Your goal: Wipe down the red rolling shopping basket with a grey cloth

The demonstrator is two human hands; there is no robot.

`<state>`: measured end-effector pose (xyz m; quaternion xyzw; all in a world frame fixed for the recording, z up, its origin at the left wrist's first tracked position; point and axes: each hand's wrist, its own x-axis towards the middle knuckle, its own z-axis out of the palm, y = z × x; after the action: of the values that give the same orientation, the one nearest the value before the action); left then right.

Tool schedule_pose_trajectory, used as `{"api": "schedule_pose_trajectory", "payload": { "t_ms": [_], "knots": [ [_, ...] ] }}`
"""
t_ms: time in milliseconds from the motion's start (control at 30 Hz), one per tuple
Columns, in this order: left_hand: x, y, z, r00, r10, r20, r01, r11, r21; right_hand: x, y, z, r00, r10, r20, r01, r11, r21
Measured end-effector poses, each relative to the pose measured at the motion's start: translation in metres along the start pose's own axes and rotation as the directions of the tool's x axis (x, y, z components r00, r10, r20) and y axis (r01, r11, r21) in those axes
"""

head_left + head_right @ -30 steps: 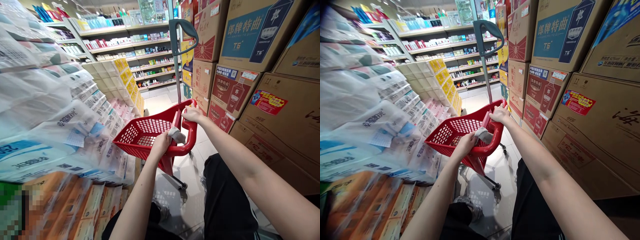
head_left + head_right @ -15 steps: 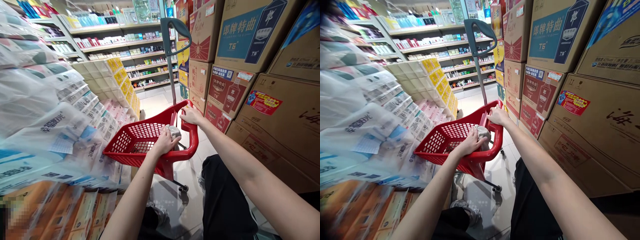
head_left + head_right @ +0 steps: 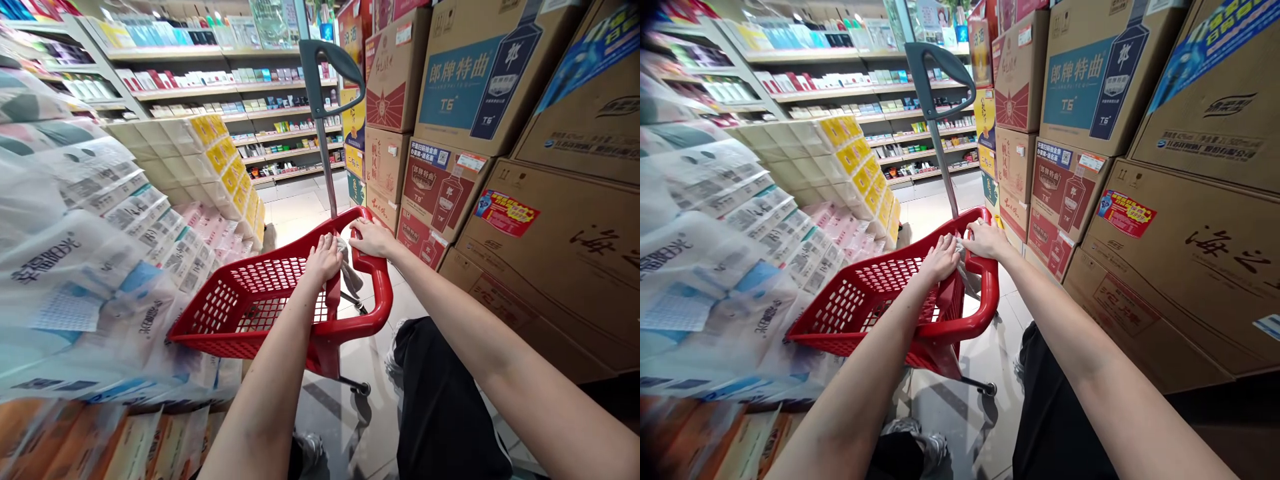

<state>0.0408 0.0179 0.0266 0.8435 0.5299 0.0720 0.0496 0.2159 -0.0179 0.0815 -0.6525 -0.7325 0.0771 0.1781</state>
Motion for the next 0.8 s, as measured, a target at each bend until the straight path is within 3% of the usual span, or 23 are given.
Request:
{"api": "schedule_pose_trajectory", "payload": {
  "t_ms": [267, 433, 533, 700, 800],
  "knots": [
    [0.029, -0.009, 0.000, 0.998, 0.046, -0.036, -0.043, 0.995, 0.094, 0.001, -0.003, 0.000, 1.000, -0.001, 0.002, 0.001, 1.000, 0.000],
    [0.035, -0.011, 0.005, 0.997, 0.076, -0.014, -0.077, 0.997, -0.031, 0.003, 0.002, 0.002, 1.000, 0.016, 0.001, -0.016, 1.000, 0.021],
    [0.008, -0.011, 0.006, 0.987, 0.162, -0.001, -0.162, 0.984, -0.070, 0.002, 0.003, 0.001, 1.000, 0.001, -0.021, 0.000, 0.999, 0.036],
    [-0.079, -0.012, -0.008, 0.923, 0.385, 0.023, -0.378, 0.914, -0.145, -0.001, -0.001, -0.002, 0.999, -0.034, -0.041, 0.035, 0.999, 0.023],
    [-0.118, -0.013, -0.022, 0.888, 0.453, 0.084, -0.433, 0.882, -0.185, -0.003, -0.003, -0.003, 0.998, -0.037, -0.045, 0.038, 0.999, 0.023]
  ]
}}
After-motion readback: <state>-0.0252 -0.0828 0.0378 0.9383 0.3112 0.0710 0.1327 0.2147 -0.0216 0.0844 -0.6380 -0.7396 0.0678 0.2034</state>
